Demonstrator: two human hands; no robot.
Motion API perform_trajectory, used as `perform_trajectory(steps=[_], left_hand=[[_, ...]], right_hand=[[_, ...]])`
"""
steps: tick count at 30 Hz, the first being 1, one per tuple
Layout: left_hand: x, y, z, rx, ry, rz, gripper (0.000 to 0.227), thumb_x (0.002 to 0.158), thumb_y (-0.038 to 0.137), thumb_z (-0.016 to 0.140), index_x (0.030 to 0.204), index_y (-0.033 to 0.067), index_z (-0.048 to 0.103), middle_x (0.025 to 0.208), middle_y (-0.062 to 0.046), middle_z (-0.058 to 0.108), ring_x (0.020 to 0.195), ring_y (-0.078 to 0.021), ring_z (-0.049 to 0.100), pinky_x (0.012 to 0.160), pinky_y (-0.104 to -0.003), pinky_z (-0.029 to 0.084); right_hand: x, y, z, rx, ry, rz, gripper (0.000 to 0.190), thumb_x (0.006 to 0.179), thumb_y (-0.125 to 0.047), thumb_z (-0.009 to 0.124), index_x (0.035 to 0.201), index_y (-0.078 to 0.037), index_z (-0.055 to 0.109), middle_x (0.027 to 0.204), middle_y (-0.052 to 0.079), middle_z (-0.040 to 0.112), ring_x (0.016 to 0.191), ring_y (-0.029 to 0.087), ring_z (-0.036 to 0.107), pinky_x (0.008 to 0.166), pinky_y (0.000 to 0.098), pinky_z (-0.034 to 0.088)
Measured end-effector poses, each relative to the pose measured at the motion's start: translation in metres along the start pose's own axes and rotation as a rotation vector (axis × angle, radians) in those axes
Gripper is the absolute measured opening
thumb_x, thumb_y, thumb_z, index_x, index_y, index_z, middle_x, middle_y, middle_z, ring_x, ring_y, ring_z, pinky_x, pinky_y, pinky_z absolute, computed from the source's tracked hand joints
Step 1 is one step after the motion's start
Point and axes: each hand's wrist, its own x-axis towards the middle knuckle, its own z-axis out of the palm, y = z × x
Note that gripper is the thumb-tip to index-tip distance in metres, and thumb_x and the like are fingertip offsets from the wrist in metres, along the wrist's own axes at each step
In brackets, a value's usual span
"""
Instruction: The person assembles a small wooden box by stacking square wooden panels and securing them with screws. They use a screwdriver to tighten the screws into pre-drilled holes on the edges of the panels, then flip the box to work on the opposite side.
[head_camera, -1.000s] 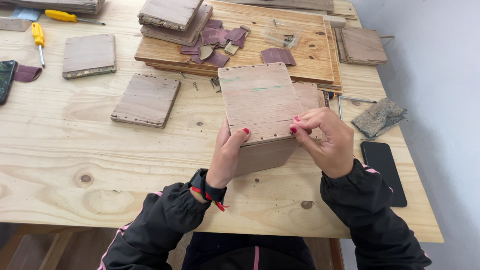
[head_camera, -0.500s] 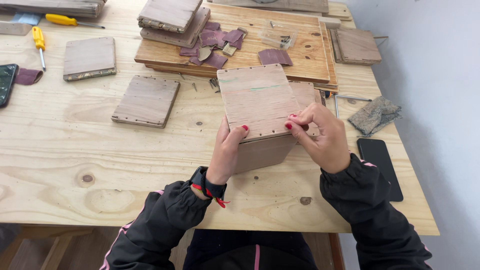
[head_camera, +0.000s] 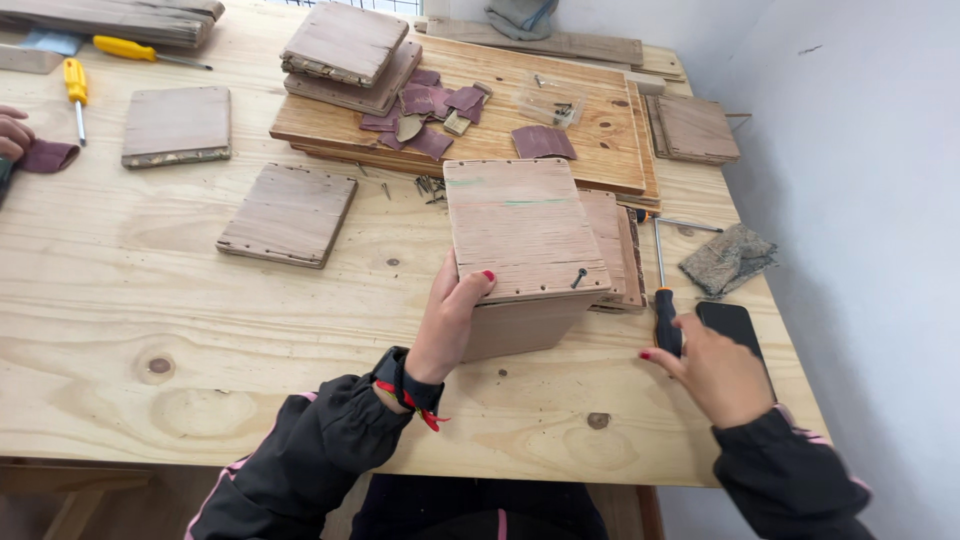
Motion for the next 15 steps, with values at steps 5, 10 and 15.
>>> perform_trajectory(steps=[5, 10, 15], left_hand=[[0.000, 0.002, -0.002, 0.044, -0.014, -0.025, 0.036, 0.086, 0.014, 0.053, 0.119, 0.0032, 0.059, 0.117, -0.008, 0.066, 0.110, -0.0186, 0.057, 0.099, -0.033, 0.045], [0.001, 0.009, -0.003, 0.091, -0.033, -0.004, 0.039, 0.087, 0.015, 0.052, 0.124, 0.0030, 0.060, 0.120, -0.007, 0.066, 0.112, -0.0188, 0.057, 0.100, -0.033, 0.044], [0.003, 0.009, -0.002, 0.059, -0.054, 0.031, 0.045, 0.086, 0.015, 0.051, 0.128, 0.0025, 0.059, 0.123, -0.008, 0.066, 0.115, -0.0188, 0.058, 0.103, -0.033, 0.044]], right_hand=[[0.007, -0.019, -0.013, 0.139, -0.173, 0.111, 0.076, 0.090, -0.070, 0.050, 0.150, -0.026, 0.039, 0.125, 0.013, 0.069, 0.096, 0.046, 0.072, 0.075, 0.0567, 0.057], [0.020, -0.022, -0.023, 0.310, -0.235, 0.162, 0.067, 0.093, -0.046, 0.048, 0.155, -0.025, 0.032, 0.131, 0.017, 0.067, 0.107, 0.048, 0.068, 0.085, 0.0579, 0.053], [0.010, 0.021, -0.023, 0.452, 0.076, 0.228, 0.052, 0.098, -0.027, 0.052, 0.147, -0.013, 0.057, 0.117, 0.019, 0.073, 0.100, 0.040, 0.069, 0.084, 0.0509, 0.050]])
